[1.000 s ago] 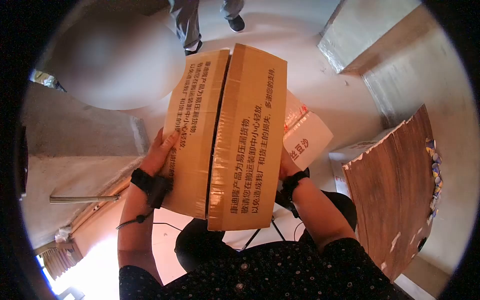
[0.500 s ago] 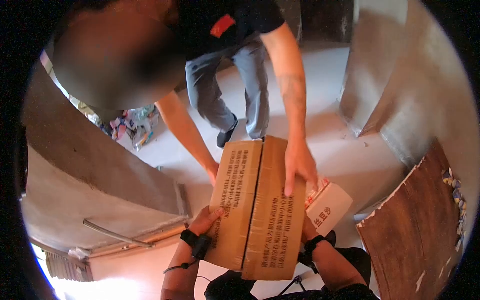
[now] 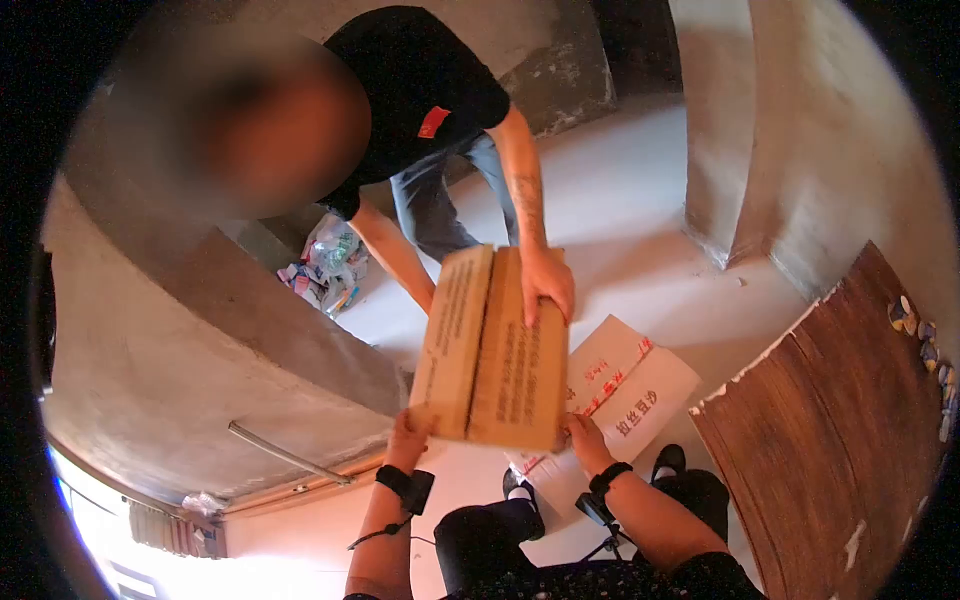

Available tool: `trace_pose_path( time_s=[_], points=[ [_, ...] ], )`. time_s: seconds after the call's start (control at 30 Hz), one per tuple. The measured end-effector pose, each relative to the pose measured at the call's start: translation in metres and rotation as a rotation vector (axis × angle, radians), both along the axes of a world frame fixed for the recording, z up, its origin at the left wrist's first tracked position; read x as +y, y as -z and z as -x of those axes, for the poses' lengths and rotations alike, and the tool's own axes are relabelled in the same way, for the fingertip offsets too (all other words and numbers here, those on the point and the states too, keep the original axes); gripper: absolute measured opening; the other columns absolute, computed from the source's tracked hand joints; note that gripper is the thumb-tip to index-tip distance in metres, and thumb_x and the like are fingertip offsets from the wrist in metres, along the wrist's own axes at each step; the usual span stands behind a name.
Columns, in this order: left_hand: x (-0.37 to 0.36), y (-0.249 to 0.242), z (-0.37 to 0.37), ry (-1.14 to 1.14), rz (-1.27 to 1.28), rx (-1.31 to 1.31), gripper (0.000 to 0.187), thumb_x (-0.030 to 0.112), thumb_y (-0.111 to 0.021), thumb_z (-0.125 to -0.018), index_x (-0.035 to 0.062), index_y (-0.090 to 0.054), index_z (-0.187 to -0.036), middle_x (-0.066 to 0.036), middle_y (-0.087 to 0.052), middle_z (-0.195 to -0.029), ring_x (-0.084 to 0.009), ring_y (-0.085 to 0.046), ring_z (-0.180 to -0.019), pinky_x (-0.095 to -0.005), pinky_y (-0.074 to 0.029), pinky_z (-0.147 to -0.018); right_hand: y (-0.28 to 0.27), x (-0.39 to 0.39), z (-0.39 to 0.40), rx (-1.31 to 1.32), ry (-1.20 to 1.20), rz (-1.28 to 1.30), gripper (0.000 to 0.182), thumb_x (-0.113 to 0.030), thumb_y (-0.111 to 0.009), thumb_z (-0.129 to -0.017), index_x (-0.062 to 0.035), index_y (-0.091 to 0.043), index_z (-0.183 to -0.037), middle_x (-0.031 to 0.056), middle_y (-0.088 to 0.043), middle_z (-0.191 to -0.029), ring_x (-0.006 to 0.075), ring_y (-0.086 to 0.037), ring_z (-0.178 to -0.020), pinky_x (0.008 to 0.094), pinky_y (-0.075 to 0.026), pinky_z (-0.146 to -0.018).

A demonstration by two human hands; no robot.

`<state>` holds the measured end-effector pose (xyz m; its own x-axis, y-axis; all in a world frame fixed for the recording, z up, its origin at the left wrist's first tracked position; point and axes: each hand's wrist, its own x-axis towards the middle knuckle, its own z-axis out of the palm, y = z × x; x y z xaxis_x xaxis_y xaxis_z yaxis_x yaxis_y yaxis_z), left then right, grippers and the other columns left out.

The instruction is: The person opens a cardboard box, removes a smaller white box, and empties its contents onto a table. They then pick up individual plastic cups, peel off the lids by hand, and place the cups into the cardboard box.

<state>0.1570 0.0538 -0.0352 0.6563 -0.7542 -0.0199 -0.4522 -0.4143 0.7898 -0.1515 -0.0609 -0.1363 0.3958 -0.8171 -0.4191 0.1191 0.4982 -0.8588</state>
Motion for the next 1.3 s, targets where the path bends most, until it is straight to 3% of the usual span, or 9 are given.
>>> trace_pose_path(
  time_s=[0.17,0.23,0.3,0.37,0.47,0.57,0.67,0.8,1.3],
  points=[
    [0.059,0.011,0.005,-0.345,0.269,0.313,0.042,0.024,-0.068,-0.081,0.0033,-0.055,-0.114,-0.015,-0.061,-0.097,-0.0206,-0.058,-0.084,-0.0306,-0.049,-0.07,-0.028,0.003,0.015,0.201,-0.089,0.044,0.032,-0.026,-0.06,-0.084,0.0025,-0.058,-0.1,0.0114,-0.062,-0.093,0.0178,-0.057,-0.089,0.0316,-0.044,-0.078],
    [0.088,0.071,-0.016,0.115,0.054,0.471,0.044,0.026,-0.069,-0.08,0.0009,-0.055,-0.114,-0.017,-0.062,-0.099,-0.0229,-0.06,-0.089,-0.0328,-0.049,-0.077,-0.022,-0.006,0.026,0.039,-0.03,0.213,0.025,-0.02,-0.059,-0.084,0.0008,-0.059,-0.097,0.0097,-0.061,-0.09,0.0172,-0.057,-0.088,0.0311,-0.044,-0.077],
    [0.091,0.055,0.053,0.245,-0.199,0.208,0.045,0.029,-0.067,-0.08,0.001,-0.057,-0.114,-0.016,-0.064,-0.102,-0.0263,-0.061,-0.094,-0.0353,-0.048,-0.084,-0.023,-0.02,0.043,0.163,-0.082,0.591,0.017,-0.017,-0.057,-0.084,-0.0019,-0.059,-0.092,0.0066,-0.059,-0.087,0.0162,-0.056,-0.085,0.0298,-0.044,-0.077],
    [0.095,0.009,0.119,0.378,-0.351,-0.187,0.044,0.041,-0.064,-0.078,0.0046,-0.064,-0.103,-0.016,-0.066,-0.096,-0.031,-0.062,-0.092,-0.0386,-0.048,-0.085,-0.105,-0.002,0.071,0.046,0.002,0.286,0.018,-0.018,-0.056,-0.084,-0.0021,-0.058,-0.092,0.0036,-0.058,-0.086,0.0143,-0.054,-0.081,0.0304,-0.045,-0.074],
    [0.092,-0.003,0.145,0.327,-0.274,-0.498,0.037,0.037,-0.061,-0.077,0.004,-0.066,-0.093,-0.016,-0.066,-0.089,-0.0328,-0.062,-0.086,-0.0416,-0.048,-0.079,-0.081,0.008,0.104,0.05,0.015,0.354,0.019,-0.019,-0.06,-0.083,-0.0043,-0.063,-0.094,0.0001,-0.059,-0.081,0.0094,-0.053,-0.074,0.0255,-0.042,-0.064],
    [0.083,-0.023,0.154,0.304,-0.397,-0.459,0.031,0.03,-0.063,-0.077,0.0025,-0.066,-0.091,-0.016,-0.065,-0.092,-0.0324,-0.062,-0.086,-0.0404,-0.049,-0.079,-0.095,0.016,0.13,0.087,-0.094,0.022,0.021,-0.027,-0.061,-0.081,-0.0074,-0.062,-0.088,0.0018,-0.061,-0.083,0.0106,-0.056,-0.078,0.0248,-0.039,-0.064],
    [0.083,-0.023,0.16,0.308,-0.382,-0.507,0.031,0.03,-0.063,-0.078,0.0025,-0.066,-0.091,-0.016,-0.066,-0.091,-0.032,-0.063,-0.085,-0.0406,-0.049,-0.078,-0.104,0.018,0.127,0.041,0.045,0.137,0.014,-0.02,-0.057,-0.079,-0.0067,-0.057,-0.074,-0.0006,-0.055,-0.07,0.01,-0.052,-0.066,0.0243,-0.035,-0.053],
    [0.079,-0.024,0.16,0.278,-0.416,-0.531,0.031,0.031,-0.062,-0.077,0.0028,-0.066,-0.089,-0.016,-0.066,-0.091,-0.0322,-0.063,-0.085,-0.0409,-0.05,-0.078,-0.086,-0.001,0.133,0.036,-0.171,0.133,0.019,-0.029,-0.057,-0.085,-0.0111,-0.06,-0.087,-0.0001,-0.062,-0.083,0.0085,-0.057,-0.077,0.0226,-0.039,-0.061],
    [0.084,-0.02,0.144,0.251,-0.411,-0.46,0.033,0.033,-0.06,-0.079,0.0027,-0.066,-0.089,-0.016,-0.066,-0.086,-0.0329,-0.063,-0.082,-0.0417,-0.049,-0.076,-0.106,-0.002,0.137,0.151,-0.132,0.086,0.017,-0.023,-0.057,-0.082,-0.0075,-0.059,-0.088,0.003,-0.064,-0.082,0.0108,-0.06,-0.071,0.0237,-0.039,-0.058]
  ],
)
